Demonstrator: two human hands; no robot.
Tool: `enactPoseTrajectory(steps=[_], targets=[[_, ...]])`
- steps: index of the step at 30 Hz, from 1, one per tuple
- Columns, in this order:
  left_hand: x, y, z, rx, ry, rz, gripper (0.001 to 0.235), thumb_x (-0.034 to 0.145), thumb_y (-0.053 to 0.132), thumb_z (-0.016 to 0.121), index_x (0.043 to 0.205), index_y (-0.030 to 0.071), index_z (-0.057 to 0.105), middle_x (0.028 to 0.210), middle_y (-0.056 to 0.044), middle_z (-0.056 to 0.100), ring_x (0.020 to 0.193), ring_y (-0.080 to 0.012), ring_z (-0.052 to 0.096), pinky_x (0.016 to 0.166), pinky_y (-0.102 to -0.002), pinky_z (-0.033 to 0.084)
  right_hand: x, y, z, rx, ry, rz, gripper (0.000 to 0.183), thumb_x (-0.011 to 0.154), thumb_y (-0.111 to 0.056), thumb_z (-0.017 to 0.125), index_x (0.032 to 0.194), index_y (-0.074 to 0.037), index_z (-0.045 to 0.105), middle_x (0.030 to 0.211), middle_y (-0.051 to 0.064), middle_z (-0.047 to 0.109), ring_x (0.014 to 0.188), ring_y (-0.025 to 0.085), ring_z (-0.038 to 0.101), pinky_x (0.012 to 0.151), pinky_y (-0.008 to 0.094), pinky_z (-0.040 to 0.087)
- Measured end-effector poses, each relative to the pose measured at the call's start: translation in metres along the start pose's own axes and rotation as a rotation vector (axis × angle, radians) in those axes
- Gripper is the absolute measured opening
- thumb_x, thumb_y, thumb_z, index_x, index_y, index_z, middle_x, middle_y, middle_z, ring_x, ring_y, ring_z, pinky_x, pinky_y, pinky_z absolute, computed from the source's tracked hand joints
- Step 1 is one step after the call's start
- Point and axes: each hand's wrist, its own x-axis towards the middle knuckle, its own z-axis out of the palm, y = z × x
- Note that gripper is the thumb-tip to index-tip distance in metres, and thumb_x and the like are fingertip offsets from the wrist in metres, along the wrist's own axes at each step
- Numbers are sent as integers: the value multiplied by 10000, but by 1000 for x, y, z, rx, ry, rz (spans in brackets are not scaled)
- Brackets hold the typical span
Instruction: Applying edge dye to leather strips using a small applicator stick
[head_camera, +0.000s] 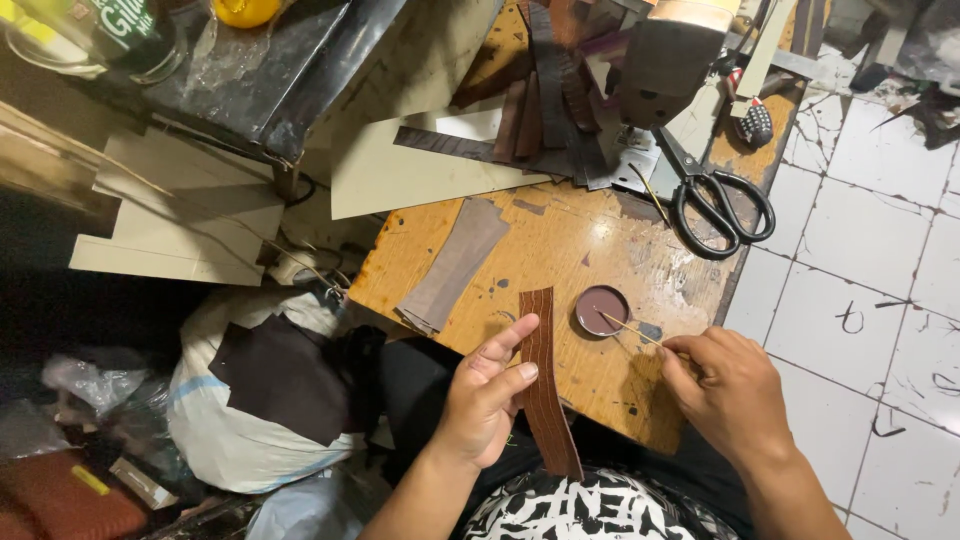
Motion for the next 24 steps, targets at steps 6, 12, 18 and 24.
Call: enactPoseTrajectory(steps=[6, 12, 18, 24], targets=[[-3, 8, 6, 71, 2, 16, 592, 808, 63, 699, 1395, 46, 630, 1452, -114, 620, 1314, -186, 560, 1063, -310, 470, 4, -15, -15, 132, -4, 4, 104, 890, -219, 743, 859, -129, 786, 740, 0, 709, 668, 172, 621, 701, 336, 474], [-1, 1, 5, -113, -65, -28, 624, 818, 6, 666, 1436, 24, 588, 1428, -122, 594, 1250, -203, 578, 983, -298, 507, -2, -26, -35, 573, 4, 131, 87, 879, -103, 742, 855, -36, 791, 825, 61, 746, 717, 112, 647, 617, 223, 474], [-5, -2, 5, -330, -251, -78, 633, 888, -5, 634, 1507, 47, 518, 1250, -148, 648, 724, -142, 656, 560, -221, 571, -12, -42, -39, 769, 44, -45, 91, 841, -53, 739, 917, -11, 768, 756, 84, 717, 679, 149, 647, 633, 237, 492], [-7, -2, 7, -340, -288, -38, 638, 884, -12, 630, 1508, 11, 505, 1343, -184, 642, 983, -179, 675, 728, -222, 566, -12, -46, -37, 784, 28, -75, 96, 839, -78, 749, 927, -52, 775, 781, 64, 734, 688, 143, 669, 649, 244, 518]])
